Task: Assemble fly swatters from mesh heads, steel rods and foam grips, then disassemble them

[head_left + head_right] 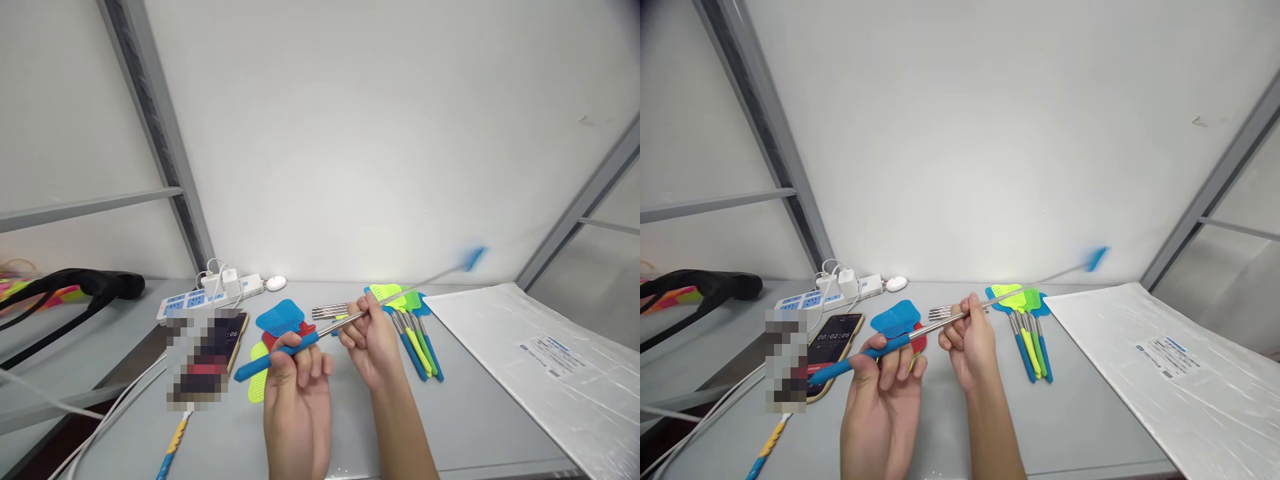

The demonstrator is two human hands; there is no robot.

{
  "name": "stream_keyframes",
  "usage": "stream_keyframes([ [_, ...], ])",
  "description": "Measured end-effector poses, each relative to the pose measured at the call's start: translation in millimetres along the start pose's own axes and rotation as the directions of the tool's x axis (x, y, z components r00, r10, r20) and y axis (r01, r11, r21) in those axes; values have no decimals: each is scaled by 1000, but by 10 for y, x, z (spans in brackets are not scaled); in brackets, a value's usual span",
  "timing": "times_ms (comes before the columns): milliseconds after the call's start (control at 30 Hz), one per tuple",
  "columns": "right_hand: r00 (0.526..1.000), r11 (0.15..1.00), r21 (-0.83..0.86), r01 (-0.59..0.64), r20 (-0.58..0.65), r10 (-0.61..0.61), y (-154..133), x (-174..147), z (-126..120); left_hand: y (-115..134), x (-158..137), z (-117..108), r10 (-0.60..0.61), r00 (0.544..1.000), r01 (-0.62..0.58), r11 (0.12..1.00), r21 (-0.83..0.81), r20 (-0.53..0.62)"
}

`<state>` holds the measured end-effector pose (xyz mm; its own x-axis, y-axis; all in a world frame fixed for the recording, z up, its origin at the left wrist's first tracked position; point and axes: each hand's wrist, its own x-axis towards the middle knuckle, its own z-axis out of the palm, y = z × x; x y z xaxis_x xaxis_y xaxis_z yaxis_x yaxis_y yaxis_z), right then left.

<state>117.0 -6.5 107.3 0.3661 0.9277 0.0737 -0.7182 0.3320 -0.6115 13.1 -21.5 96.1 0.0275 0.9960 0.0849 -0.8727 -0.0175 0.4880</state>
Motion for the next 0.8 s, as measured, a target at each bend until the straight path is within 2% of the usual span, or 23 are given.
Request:
stream_keyframes([
  [100,988,992,1,-126,88,125,-92,67,0,-39,-32,34,83,996,-83,996,18,26],
  [233,993,998,-10,-68,93,69,-99,-21,23,-54,16,3,159,987,-161,983,85,27],
  [367,997,995,-95,-35,58,41,-4,-178,23,60,119,-102,163,984,-159,985,63,-76],
  [467,997,981,-186,56,-47,-66,-31,-231,-3,216,231,-210,142,978,-143,990,6,-151],
  [600,935,935,-227,271,-171,-312,-185,-218,-20,297,308,-272,129,972,-135,991,-14,-195],
  [700,922,927,-228,298,-182,-341,-198,-228,19,169,219,-196,119,976,-124,992,-19,-185],
  [800,949,928,-267,259,-110,-296,-66,-273,76,-51,33,-82,72,990,-73,997,-11,-118],
])
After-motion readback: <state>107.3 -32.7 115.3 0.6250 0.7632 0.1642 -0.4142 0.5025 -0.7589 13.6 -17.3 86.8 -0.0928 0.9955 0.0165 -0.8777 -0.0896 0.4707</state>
